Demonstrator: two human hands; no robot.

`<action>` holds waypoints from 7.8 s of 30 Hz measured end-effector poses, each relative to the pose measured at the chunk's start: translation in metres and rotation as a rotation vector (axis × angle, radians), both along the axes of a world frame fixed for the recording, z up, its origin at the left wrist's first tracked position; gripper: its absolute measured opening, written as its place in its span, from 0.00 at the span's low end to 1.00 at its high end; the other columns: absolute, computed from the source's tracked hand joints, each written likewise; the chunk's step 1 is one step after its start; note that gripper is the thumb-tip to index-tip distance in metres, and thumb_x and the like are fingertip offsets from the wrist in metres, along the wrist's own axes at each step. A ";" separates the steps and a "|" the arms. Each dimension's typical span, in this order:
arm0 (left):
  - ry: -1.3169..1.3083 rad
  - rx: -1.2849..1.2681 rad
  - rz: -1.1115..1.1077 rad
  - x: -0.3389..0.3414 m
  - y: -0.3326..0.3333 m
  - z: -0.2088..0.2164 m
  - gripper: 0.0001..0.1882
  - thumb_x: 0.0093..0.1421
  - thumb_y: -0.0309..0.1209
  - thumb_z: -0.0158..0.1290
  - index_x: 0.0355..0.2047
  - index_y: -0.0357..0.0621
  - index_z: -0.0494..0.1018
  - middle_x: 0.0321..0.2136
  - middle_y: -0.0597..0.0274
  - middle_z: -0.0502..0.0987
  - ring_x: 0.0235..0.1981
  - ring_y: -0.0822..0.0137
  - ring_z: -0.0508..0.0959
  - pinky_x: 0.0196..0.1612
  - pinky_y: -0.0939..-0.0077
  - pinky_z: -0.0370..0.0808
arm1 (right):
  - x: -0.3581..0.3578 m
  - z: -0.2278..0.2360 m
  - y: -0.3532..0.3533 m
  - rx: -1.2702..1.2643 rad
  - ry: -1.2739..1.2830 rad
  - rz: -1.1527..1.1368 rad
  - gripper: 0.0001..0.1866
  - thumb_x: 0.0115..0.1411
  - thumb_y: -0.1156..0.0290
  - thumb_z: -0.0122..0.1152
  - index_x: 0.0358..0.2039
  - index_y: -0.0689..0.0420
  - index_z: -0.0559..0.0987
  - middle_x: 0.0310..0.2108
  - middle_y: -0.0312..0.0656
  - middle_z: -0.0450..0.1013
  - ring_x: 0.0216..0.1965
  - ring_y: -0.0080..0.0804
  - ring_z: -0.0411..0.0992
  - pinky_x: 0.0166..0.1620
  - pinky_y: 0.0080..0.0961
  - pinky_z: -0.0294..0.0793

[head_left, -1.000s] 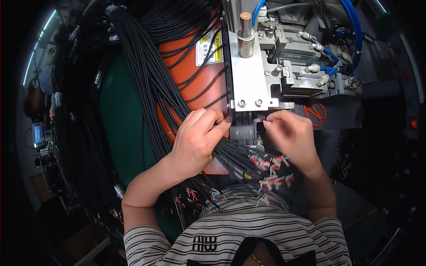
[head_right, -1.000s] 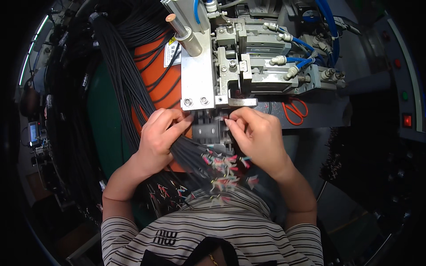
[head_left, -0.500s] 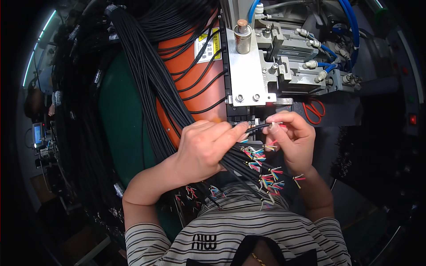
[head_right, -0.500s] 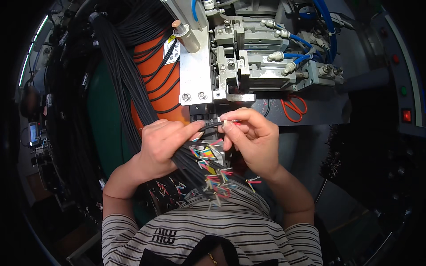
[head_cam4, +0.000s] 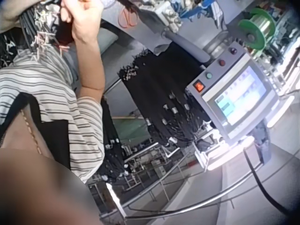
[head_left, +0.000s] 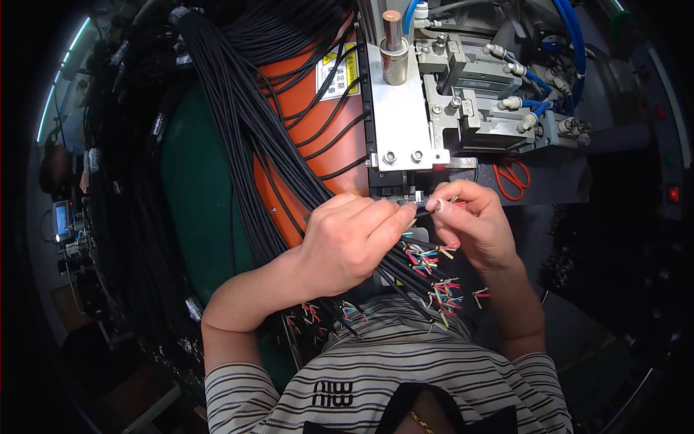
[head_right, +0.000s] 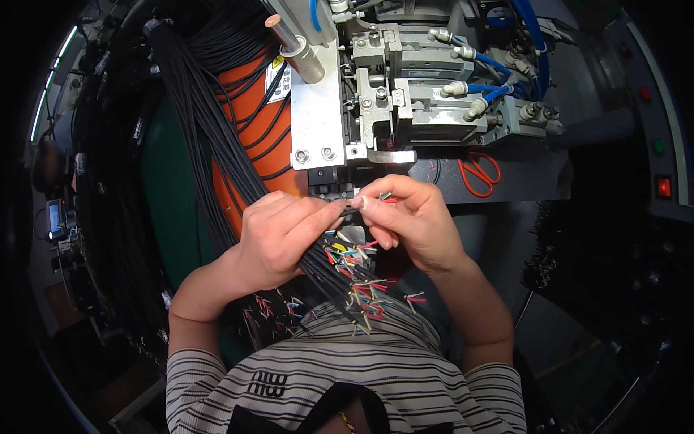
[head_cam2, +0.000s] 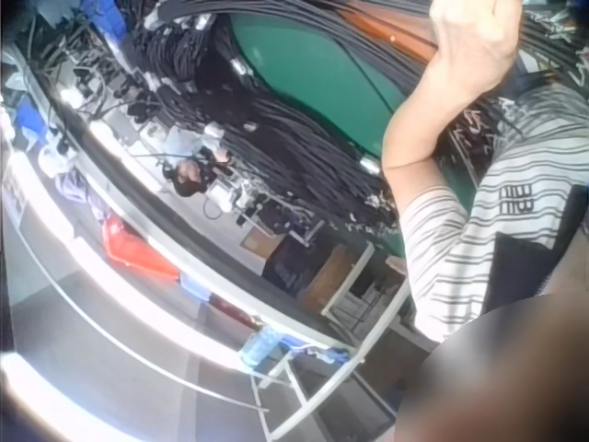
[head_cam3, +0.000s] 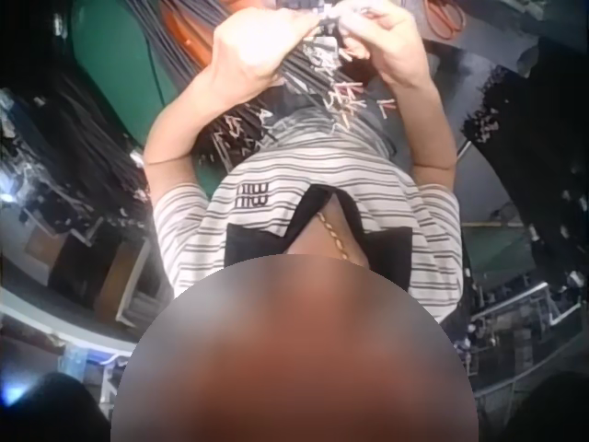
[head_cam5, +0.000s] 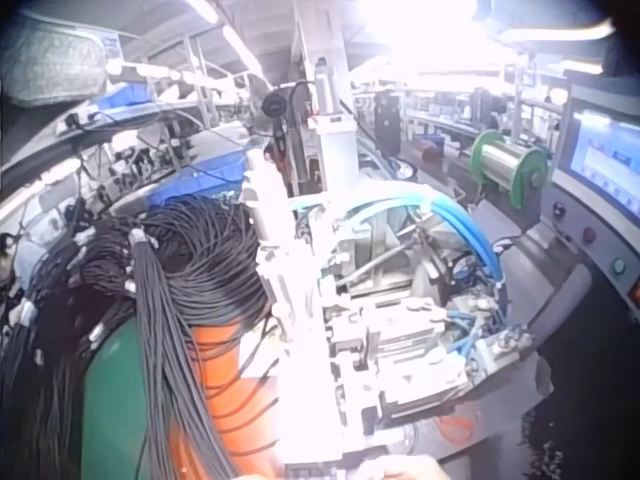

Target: Assembling a complex wiring harness using an automated industrial machine and touchscreen interface.

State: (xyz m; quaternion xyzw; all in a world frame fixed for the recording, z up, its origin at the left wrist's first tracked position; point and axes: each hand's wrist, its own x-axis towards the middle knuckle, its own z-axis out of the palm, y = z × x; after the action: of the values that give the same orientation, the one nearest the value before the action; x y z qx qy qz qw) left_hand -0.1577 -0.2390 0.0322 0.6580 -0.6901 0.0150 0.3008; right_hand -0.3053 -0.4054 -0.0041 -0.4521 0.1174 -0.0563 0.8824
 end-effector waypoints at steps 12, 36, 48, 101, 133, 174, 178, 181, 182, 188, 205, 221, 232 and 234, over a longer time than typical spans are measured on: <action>-0.097 -0.022 -0.012 -0.005 -0.005 0.004 0.18 0.48 0.26 0.57 0.40 0.33 0.76 0.26 0.60 0.77 0.22 0.65 0.75 0.25 0.73 0.67 | -0.002 0.011 0.015 -0.233 0.080 -0.080 0.09 0.62 0.79 0.55 0.43 0.64 0.74 0.29 0.34 0.71 0.22 0.13 0.64 0.24 0.12 0.61; 0.703 0.179 -0.270 0.027 -0.009 0.008 0.21 0.43 0.29 0.66 0.39 0.36 0.75 0.28 0.55 0.80 0.24 0.60 0.80 0.29 0.72 0.75 | 0.004 0.021 0.010 -0.328 -0.082 -0.114 0.06 0.60 0.81 0.57 0.38 0.67 0.80 0.34 0.45 0.76 0.22 0.20 0.72 0.23 0.14 0.68; -0.022 0.142 0.053 -0.001 -0.001 -0.001 0.32 0.38 0.33 0.62 0.46 0.34 0.74 0.37 0.56 0.74 0.29 0.60 0.75 0.31 0.69 0.73 | 0.012 0.013 0.007 -1.485 0.024 -0.206 0.05 0.51 0.79 0.64 0.26 0.61 0.76 0.21 0.40 0.69 0.16 0.32 0.71 0.20 0.25 0.67; 0.177 0.083 -0.013 0.010 0.005 0.006 0.21 0.47 0.32 0.61 0.42 0.36 0.74 0.26 0.58 0.74 0.24 0.59 0.75 0.28 0.68 0.69 | 0.003 0.028 0.010 -0.455 0.051 -0.022 0.12 0.55 0.87 0.59 0.41 0.67 0.79 0.40 0.41 0.72 0.37 0.17 0.71 0.36 0.13 0.70; 0.877 0.274 -0.236 0.038 -0.007 0.012 0.07 0.58 0.28 0.60 0.34 0.36 0.79 0.21 0.61 0.80 0.22 0.73 0.81 0.26 0.81 0.76 | 0.013 0.024 0.000 -0.082 -0.118 0.047 0.08 0.52 0.87 0.63 0.34 0.68 0.78 0.34 0.49 0.74 0.20 0.24 0.74 0.20 0.12 0.70; 0.781 0.248 -0.246 0.033 -0.005 0.009 0.17 0.45 0.29 0.65 0.35 0.39 0.75 0.27 0.58 0.80 0.28 0.59 0.82 0.32 0.73 0.76 | 0.013 0.009 -0.002 0.019 -0.147 0.097 0.09 0.64 0.82 0.54 0.43 0.69 0.80 0.38 0.48 0.75 0.25 0.24 0.76 0.23 0.13 0.72; 0.836 0.334 -0.255 0.036 -0.007 0.015 0.17 0.45 0.28 0.65 0.36 0.39 0.76 0.27 0.58 0.80 0.29 0.60 0.82 0.34 0.73 0.75 | 0.015 0.013 0.003 -0.092 -0.160 0.031 0.08 0.62 0.82 0.55 0.40 0.69 0.80 0.36 0.49 0.75 0.22 0.25 0.75 0.21 0.13 0.70; 0.856 0.377 -0.238 0.035 -0.007 0.017 0.16 0.46 0.28 0.65 0.36 0.39 0.76 0.27 0.57 0.79 0.30 0.60 0.82 0.35 0.73 0.75 | 0.014 0.017 0.002 -0.171 -0.143 -0.006 0.07 0.62 0.82 0.56 0.38 0.70 0.80 0.34 0.49 0.75 0.21 0.25 0.75 0.20 0.13 0.69; 0.838 0.361 -0.224 0.033 -0.008 0.017 0.14 0.46 0.26 0.64 0.34 0.39 0.76 0.24 0.62 0.78 0.27 0.66 0.80 0.31 0.76 0.73 | 0.014 0.018 0.001 -0.199 -0.124 -0.010 0.07 0.61 0.82 0.56 0.38 0.70 0.80 0.34 0.49 0.75 0.21 0.25 0.75 0.20 0.13 0.69; 0.404 0.247 -0.054 0.013 -0.010 0.007 0.12 0.46 0.28 0.64 0.32 0.41 0.75 0.18 0.66 0.75 0.19 0.65 0.77 0.25 0.75 0.72 | 0.012 0.019 -0.002 -0.991 -0.123 -0.197 0.02 0.56 0.80 0.60 0.30 0.65 0.78 0.27 0.42 0.74 0.17 0.19 0.71 0.19 0.17 0.66; -0.003 0.251 0.053 -0.002 -0.004 0.010 0.37 0.31 0.31 0.65 0.48 0.37 0.75 0.30 0.58 0.70 0.28 0.60 0.73 0.29 0.69 0.72 | 0.010 0.012 0.010 -1.526 0.005 -0.266 0.04 0.53 0.80 0.62 0.29 0.61 0.77 0.25 0.41 0.71 0.18 0.36 0.71 0.22 0.28 0.69; -0.135 0.255 0.032 -0.009 -0.009 0.016 0.22 0.48 0.23 0.53 0.46 0.31 0.75 0.27 0.61 0.66 0.28 0.67 0.71 0.26 0.75 0.73 | 0.014 0.019 0.013 -1.670 -0.027 -0.263 0.04 0.52 0.80 0.63 0.30 0.60 0.77 0.26 0.41 0.72 0.19 0.38 0.72 0.22 0.29 0.69; -0.113 0.230 0.034 -0.007 -0.007 0.013 0.22 0.48 0.24 0.53 0.46 0.31 0.74 0.28 0.60 0.65 0.28 0.66 0.71 0.27 0.75 0.73 | 0.012 0.014 0.012 -1.568 0.005 -0.266 0.04 0.52 0.81 0.63 0.30 0.61 0.77 0.26 0.41 0.71 0.20 0.38 0.72 0.22 0.29 0.69; -0.113 0.223 0.034 -0.007 -0.007 0.013 0.22 0.48 0.24 0.53 0.46 0.31 0.74 0.28 0.60 0.65 0.28 0.66 0.71 0.27 0.75 0.73 | 0.012 0.013 0.013 -1.557 0.003 -0.283 0.04 0.52 0.81 0.63 0.30 0.61 0.77 0.26 0.41 0.71 0.20 0.38 0.72 0.22 0.29 0.69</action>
State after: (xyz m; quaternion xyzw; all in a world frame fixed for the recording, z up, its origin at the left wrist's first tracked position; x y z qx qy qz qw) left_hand -0.1649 -0.2457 0.0451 0.6971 -0.6921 -0.0195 0.1862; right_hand -0.2932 -0.3921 0.0088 -0.9205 0.1016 -0.2332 0.2967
